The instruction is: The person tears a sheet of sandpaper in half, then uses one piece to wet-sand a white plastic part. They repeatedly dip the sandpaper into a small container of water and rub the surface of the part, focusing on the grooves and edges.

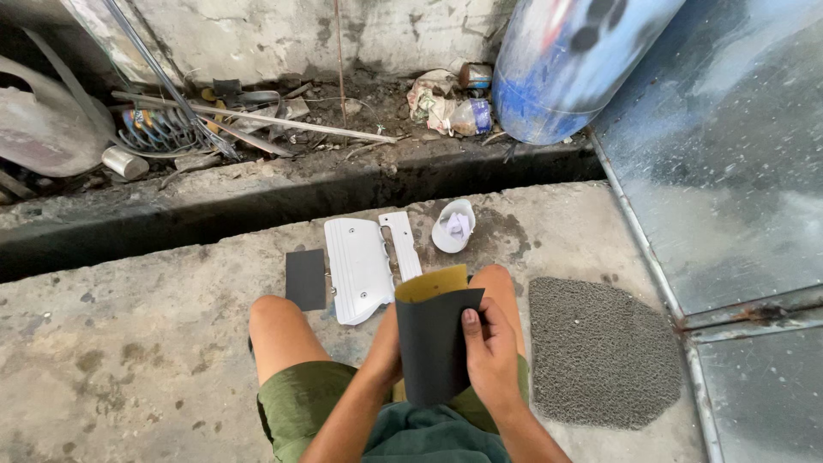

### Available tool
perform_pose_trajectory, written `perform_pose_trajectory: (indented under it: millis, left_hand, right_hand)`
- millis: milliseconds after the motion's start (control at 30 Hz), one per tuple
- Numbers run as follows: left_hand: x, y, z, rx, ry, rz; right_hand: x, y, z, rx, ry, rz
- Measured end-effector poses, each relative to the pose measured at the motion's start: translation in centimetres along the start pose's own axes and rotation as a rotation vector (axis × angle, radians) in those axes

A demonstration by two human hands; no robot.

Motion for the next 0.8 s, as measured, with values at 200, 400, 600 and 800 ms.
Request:
perform_pose_trajectory:
  millis: [200,400,600,800]
  left_hand:
    - [-9.8,9.0,-4.5,0.240,-0.098,-0.430]
    - [-9.0,8.8,-5.2,-0.084,-0.260,-0.394]
    - [-7.7,8.9,-5.1,-0.112,-0.182,-0.360]
    - [-7.7,9.2,-5.6,-0.136,-0.198,-0.376]
  right_hand:
    - [3.1,0.2,-0.2,-0.023,0.160,0.176]
    - [5.4,0.5,-0.6,-0.059,0.122,0.189]
    - [7.2,0.4,0.1,-0.111,0.369,0.282]
    - [9.1,0.3,0.0,-0.118,0.391,0.434]
Point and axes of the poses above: each hand's wrist, its own y-axis away from the middle knuckle, its own z-axis out of the back of the hand, x = y × z, the point moved 6 cm from there along -y, towards the middle knuckle, and after that the axes turned 14 degrees about -x, right-handed, at the moved point
